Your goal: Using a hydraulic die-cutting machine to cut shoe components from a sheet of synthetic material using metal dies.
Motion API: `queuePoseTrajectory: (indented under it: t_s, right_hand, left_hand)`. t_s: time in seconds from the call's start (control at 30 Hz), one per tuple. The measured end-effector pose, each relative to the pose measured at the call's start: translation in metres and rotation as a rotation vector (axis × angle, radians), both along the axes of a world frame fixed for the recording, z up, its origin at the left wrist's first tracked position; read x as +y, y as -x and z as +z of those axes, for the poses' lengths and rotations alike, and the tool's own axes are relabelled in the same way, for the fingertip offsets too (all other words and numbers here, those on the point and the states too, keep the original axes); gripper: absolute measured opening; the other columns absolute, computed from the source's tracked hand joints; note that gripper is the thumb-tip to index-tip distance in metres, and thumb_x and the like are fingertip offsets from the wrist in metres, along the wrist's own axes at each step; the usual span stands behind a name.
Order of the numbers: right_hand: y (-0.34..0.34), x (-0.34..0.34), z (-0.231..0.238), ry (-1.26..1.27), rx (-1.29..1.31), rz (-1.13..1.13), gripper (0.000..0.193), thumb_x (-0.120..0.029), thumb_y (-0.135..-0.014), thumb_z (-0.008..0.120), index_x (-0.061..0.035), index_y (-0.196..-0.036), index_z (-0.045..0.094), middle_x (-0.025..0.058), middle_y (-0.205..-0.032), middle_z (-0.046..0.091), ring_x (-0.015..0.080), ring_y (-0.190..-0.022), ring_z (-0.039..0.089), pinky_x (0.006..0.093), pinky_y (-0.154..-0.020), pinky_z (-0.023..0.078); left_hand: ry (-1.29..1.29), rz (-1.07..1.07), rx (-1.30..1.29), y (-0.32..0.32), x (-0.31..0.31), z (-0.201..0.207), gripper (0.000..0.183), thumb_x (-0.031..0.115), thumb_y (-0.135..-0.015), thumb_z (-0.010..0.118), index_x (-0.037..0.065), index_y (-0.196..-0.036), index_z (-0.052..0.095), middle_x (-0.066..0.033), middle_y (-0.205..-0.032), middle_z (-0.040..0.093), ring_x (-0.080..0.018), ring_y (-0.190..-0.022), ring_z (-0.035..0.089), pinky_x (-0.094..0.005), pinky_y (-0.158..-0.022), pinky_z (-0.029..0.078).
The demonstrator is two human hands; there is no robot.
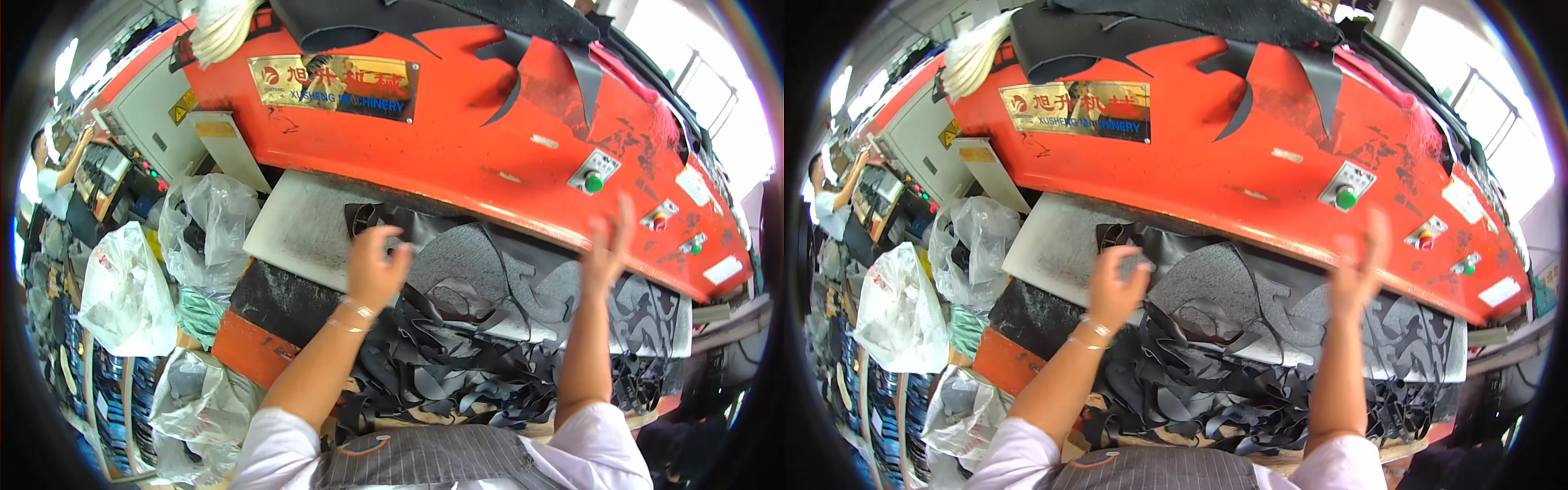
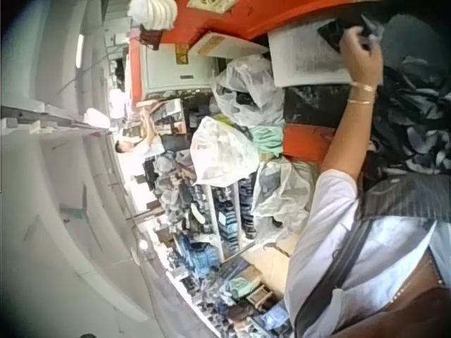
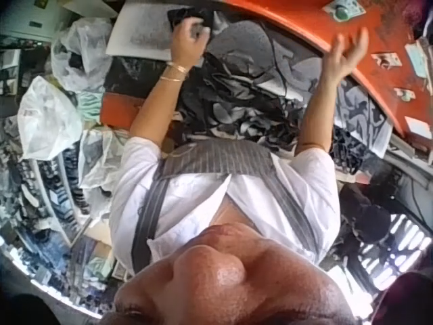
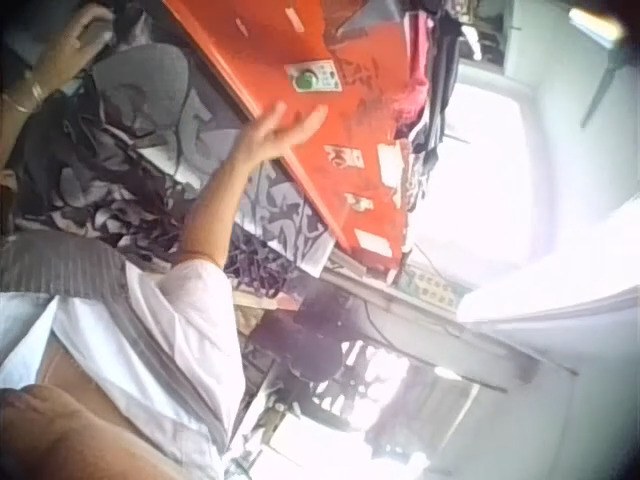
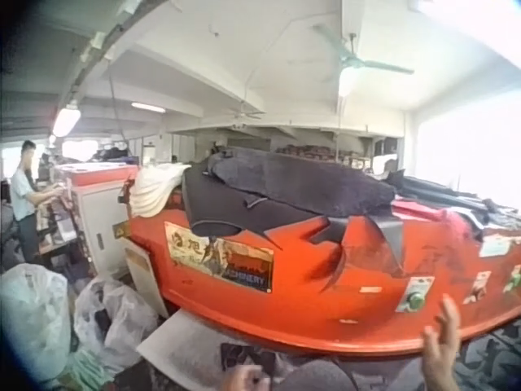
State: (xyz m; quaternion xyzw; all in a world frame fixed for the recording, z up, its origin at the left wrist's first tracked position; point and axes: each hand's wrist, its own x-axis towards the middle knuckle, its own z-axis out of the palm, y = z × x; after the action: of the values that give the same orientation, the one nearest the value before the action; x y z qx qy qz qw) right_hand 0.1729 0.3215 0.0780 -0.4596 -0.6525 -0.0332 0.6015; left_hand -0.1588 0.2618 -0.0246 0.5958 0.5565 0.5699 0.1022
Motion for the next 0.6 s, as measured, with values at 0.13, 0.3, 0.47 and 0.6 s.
queuePoseTrajectory:
  t_s: [0.13, 0.3, 0.47, 0.6]
  right_hand:
    - [-0.209, 0.014, 0.021, -0.202, 0.085, -0.636, 0.047, -0.024, -0.099, 0.051, 0.0097, -0.131, 0.047, 0.025, -0.135, 0.048, 0.0341, -0.126, 0.044, 0.042, -0.107, 0.031]
    - [-0.415, 0.011, 0.043, 0.043, 0.529, -1.018, 0.086, -0.061, -0.093, 0.039, 0.0133, -0.137, 0.035, 0.036, -0.145, 0.027, 0.0447, -0.139, 0.02, 0.0508, -0.113, 0.022]
    - [-0.375, -0.007, 0.044, 0.123, 0.644, -0.831, 0.095, -0.067, -0.091, 0.039, 0.0098, -0.145, 0.023, 0.0318, -0.15, 0.022, 0.0416, -0.139, 0.025, 0.0484, -0.113, 0.024]
    - [-0.383, -0.081, 0.05, 0.184, 0.794, -0.317, 0.095, -0.068, -0.091, 0.041, 0.0064, -0.147, 0.021, 0.0217, -0.149, 0.033, 0.0351, -0.135, 0.035, 0.0467, -0.109, 0.032]
  left_hand:
    - [0.13, -0.493, 0.067, -0.11, 0.013, 0.06, 0.02, 0.023, -0.084, 0.066, 0.006, -0.095, 0.066, -0.0146, -0.091, 0.067, -0.0326, -0.085, 0.066, -0.0389, -0.073, 0.052]
    - [0.02, -0.761, 0.232, -0.223, 0.017, 0.13, 0.027, 0.031, -0.087, 0.057, 0.007, -0.082, 0.069, -0.016, -0.078, 0.067, -0.0351, -0.078, 0.066, -0.0464, -0.071, 0.052]
    - [-0.042, -0.531, 0.402, -0.236, 0.027, 0.148, 0.032, 0.029, -0.087, 0.056, 0.001, -0.074, 0.066, -0.0207, -0.072, 0.064, -0.04, -0.073, 0.064, -0.0492, -0.07, 0.051]
    - [-0.029, -0.639, 0.356, -0.192, -0.043, 0.104, 0.03, 0.028, -0.09, 0.053, 0.004, -0.077, 0.065, -0.0202, -0.079, 0.064, -0.0407, -0.079, 0.062, -0.0501, -0.072, 0.049]
